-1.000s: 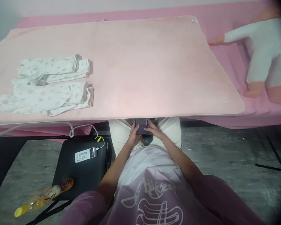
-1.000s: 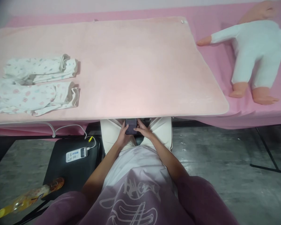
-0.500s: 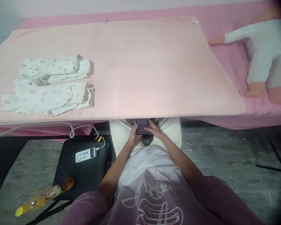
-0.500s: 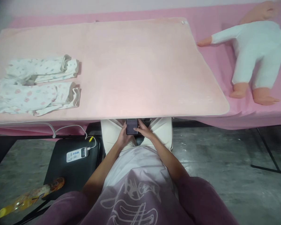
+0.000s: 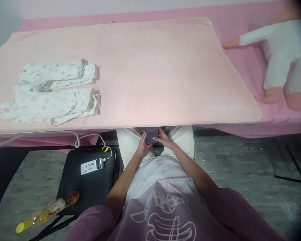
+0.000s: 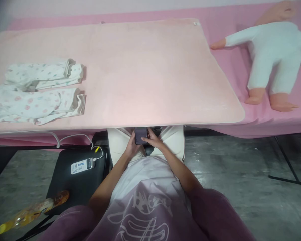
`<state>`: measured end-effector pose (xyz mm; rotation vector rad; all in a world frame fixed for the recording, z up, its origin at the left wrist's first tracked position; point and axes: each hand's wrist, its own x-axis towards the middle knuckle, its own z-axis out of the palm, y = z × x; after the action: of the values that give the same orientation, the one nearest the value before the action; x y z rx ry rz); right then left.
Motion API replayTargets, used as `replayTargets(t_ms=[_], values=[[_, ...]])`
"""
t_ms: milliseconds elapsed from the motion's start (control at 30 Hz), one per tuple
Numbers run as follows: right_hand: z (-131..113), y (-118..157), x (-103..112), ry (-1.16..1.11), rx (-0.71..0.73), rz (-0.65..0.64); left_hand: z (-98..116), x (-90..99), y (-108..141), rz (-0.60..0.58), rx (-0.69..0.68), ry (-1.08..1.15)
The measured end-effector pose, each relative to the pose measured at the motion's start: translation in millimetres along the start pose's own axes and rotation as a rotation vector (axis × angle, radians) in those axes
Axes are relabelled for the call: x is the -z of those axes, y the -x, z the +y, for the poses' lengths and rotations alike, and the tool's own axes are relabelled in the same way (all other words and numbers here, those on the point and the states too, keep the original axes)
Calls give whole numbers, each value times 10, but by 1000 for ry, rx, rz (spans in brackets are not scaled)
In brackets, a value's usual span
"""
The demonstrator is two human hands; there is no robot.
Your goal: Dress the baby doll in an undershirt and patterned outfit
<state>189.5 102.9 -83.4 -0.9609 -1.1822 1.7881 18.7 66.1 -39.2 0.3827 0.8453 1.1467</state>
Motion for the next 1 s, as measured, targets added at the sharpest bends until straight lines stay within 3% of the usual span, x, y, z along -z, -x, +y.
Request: replayTargets(t_ms=[433,667,1000], values=[[-1,21,-28,72,36,-13,-17,-3,-13,28,-17,-34],[5,44,-98,192,39,104,-18,9,5,59,-1,-32],[-66,58,-28,0,34,30,4,41,21,10,61,20]])
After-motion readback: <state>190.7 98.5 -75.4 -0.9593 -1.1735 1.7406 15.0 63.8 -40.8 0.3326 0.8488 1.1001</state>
